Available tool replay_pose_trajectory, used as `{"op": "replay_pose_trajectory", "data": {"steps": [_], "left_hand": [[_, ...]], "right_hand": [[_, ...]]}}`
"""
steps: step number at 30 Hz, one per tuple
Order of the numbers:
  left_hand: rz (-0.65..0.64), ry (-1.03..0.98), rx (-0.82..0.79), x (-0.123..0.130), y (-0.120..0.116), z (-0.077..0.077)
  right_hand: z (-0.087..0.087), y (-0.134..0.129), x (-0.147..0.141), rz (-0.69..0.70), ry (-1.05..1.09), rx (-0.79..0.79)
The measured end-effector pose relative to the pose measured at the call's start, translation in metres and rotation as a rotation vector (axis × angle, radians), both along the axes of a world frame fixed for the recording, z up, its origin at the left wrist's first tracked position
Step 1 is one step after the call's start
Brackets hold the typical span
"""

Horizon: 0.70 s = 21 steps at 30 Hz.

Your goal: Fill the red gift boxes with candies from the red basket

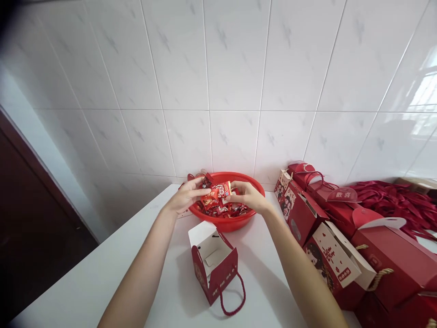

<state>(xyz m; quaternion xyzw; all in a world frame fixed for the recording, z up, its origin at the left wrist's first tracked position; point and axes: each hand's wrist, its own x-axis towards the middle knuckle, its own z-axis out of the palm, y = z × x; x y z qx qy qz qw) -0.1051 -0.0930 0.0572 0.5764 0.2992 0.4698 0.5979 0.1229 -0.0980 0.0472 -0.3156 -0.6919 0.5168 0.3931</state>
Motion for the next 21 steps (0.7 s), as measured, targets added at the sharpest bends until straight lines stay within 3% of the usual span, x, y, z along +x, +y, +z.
{"op": "replay_pose_trajectory", "data": {"steps": [4, 8, 12, 15, 21], "left_hand": [[-0.062, 0.192, 0.175, -0.017, -0.041, 0.037], [-0.032, 0.473, 0.345, -0.029, -0.077, 0.058], [0.015, 0.735, 0.408, -0.033, -0.095, 0.06], [-0.032, 0.928, 0.45, -0.026, -0.097, 0.058], [-0.106, 1.004, 0.456, 0.001, -0.088, 0.05]], "right_hand": [[0.024, -0.037, -0.003, 0.232, -0.163, 0.098], [0.03, -0.063, -0.012, 0.317, -0.401, 0.23], [0.028, -0.075, -0.019, 0.214, -0.724, 0.409], [0.029, -0.081, -0.019, 0.1, -0.845, 0.44], [0.031, -0.086, -0.013, 0.005, -1.076, 0.422]]}}
